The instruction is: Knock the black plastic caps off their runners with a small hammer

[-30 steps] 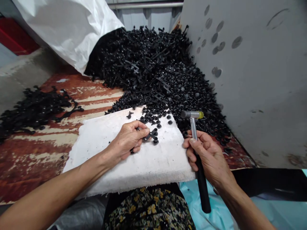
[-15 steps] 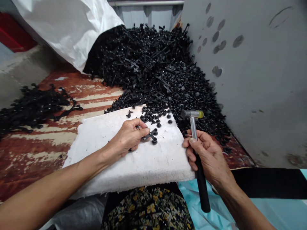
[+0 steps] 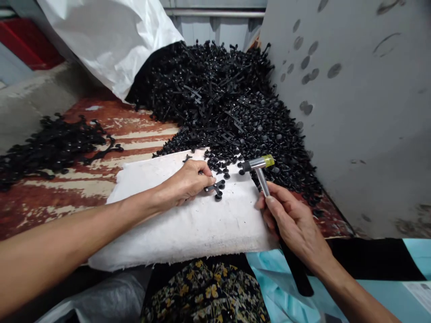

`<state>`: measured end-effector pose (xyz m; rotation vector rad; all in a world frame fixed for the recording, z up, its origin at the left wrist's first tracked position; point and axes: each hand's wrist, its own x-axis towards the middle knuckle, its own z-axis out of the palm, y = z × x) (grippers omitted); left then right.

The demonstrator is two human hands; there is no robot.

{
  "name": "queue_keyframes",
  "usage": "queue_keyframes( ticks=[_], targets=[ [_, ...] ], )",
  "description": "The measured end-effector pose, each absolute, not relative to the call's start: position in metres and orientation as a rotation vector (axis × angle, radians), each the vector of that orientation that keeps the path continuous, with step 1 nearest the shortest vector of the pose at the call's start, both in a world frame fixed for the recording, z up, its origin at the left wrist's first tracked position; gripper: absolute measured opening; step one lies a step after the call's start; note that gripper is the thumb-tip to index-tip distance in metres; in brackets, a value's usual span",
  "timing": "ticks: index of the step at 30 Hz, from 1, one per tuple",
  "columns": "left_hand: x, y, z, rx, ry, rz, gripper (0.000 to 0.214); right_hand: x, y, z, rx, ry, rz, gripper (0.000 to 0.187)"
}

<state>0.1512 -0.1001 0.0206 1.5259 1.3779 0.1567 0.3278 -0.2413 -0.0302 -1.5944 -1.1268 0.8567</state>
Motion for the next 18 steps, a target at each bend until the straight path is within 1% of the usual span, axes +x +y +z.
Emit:
queue_keyframes(
  ticks=[4, 7, 10, 12, 14, 16, 18],
  targets=[
    [0.155, -0.096, 0.021, 1.647, 1.387, 0.138, 0.006, 0.326, -0.243, -0.024, -1.588, -1.614, 0.419, 0.044],
    [0.154, -0.094, 0.017, 1.703, 1.354, 0.167, 0.007, 0.324, -0.246, -0.019, -1.484, -1.842, 0.268, 0.057],
    [0.152, -0.094, 0.012, 1.692, 1.326, 0.189, 0.008, 0.32, -0.249, -0.013, -1.391, -1.881, 0.163, 0.067],
    [0.151, -0.094, 0.009, 1.658, 1.304, 0.223, 0.01, 0.318, -0.249, -0.011, -1.369, -1.863, 0.08, 0.069],
    [0.15, -0.095, 0.006, 1.63, 1.283, 0.255, 0.011, 0.317, -0.247, -0.012, -1.406, -1.917, 0.041, 0.066],
    [0.149, -0.096, 0.004, 1.598, 1.282, 0.265, 0.011, 0.318, -0.245, -0.013, -1.462, -1.994, 0.06, 0.062],
    [0.148, -0.096, 0.003, 1.567, 1.276, 0.254, 0.009, 0.317, -0.246, -0.013, -1.471, -1.992, 0.065, 0.063]
  ],
)
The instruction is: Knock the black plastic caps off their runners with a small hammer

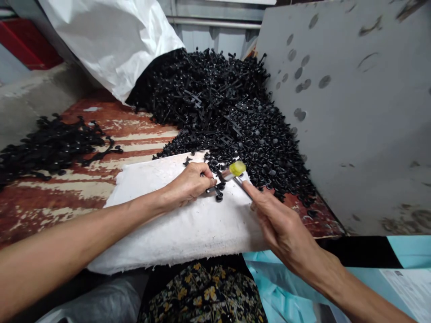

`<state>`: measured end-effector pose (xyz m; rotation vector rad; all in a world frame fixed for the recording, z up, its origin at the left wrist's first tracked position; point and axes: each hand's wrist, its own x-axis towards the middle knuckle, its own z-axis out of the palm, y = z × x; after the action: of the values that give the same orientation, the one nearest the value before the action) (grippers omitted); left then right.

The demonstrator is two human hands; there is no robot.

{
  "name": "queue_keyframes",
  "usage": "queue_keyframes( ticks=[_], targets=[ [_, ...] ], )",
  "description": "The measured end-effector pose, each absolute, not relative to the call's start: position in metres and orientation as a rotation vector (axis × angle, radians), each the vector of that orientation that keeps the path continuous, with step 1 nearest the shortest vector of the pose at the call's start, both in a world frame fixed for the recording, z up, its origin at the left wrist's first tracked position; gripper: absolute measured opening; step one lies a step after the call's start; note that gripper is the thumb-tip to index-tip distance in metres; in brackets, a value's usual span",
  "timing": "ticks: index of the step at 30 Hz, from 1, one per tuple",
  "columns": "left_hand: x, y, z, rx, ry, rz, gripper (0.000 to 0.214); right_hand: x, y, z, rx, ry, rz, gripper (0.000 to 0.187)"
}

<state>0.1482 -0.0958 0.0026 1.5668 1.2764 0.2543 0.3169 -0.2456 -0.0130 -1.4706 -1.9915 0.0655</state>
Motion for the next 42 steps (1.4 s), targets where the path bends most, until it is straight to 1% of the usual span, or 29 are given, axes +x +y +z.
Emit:
queue_keyframes(
  ticks=[4, 9, 14, 15, 19, 24, 27, 28, 33, 34, 36, 38, 40, 42],
  targets=[
    [0.148, -0.095, 0.002, 1.551, 1.26, 0.25, 0.008, 0.314, -0.248, -0.01, -1.414, -1.855, -0.065, 0.072],
    [0.148, -0.095, 0.008, 1.578, 1.317, 0.211, 0.008, 0.316, -0.247, -0.009, -1.505, -2.017, 0.049, 0.066],
    [0.147, -0.094, 0.009, 1.621, 1.317, 0.134, 0.007, 0.311, -0.252, -0.004, -1.395, -1.83, -0.1, 0.073],
    [0.147, -0.094, 0.008, 1.624, 1.322, 0.133, 0.007, 0.311, -0.252, -0.005, -1.402, -1.83, -0.097, 0.072],
    [0.147, -0.093, 0.002, 1.583, 1.314, 0.181, 0.008, 0.312, -0.249, -0.012, -1.513, -2.039, 0.091, 0.064],
    [0.144, -0.093, -0.001, 1.552, 1.275, 0.173, 0.011, 0.314, -0.247, -0.01, -1.479, -1.835, -0.026, 0.063],
    [0.143, -0.094, -0.004, 1.542, 1.264, 0.214, 0.011, 0.316, -0.246, -0.012, -1.574, -2.005, 0.1, 0.053],
    [0.143, -0.093, -0.005, 1.54, 1.255, 0.229, 0.011, 0.316, -0.247, -0.011, -1.583, -2.006, 0.133, 0.053],
    [0.142, -0.096, -0.001, 1.546, 1.247, 0.224, 0.008, 0.307, -0.261, -0.006, -1.43, -1.846, 0.053, 0.069],
    [0.143, -0.097, 0.001, 1.55, 1.256, 0.222, 0.007, 0.305, -0.263, -0.006, -1.436, -1.871, 0.034, 0.068],
    [0.143, -0.1, 0.003, 1.562, 1.253, 0.232, 0.007, 0.303, -0.266, -0.007, -1.489, -1.989, 0.113, 0.062],
    [0.143, -0.102, 0.004, 1.563, 1.223, 0.267, 0.009, 0.304, -0.268, -0.006, -1.516, -1.988, 0.186, 0.057],
    [0.14, -0.102, 0.004, 1.518, 1.163, 0.281, 0.007, 0.307, -0.269, -0.004, -1.544, -1.813, 0.236, 0.051],
    [0.131, -0.1, 0.008, 1.442, 1.08, 0.265, 0.003, 0.309, -0.27, -0.004, -1.592, -1.515, 0.361, 0.043]
  ],
)
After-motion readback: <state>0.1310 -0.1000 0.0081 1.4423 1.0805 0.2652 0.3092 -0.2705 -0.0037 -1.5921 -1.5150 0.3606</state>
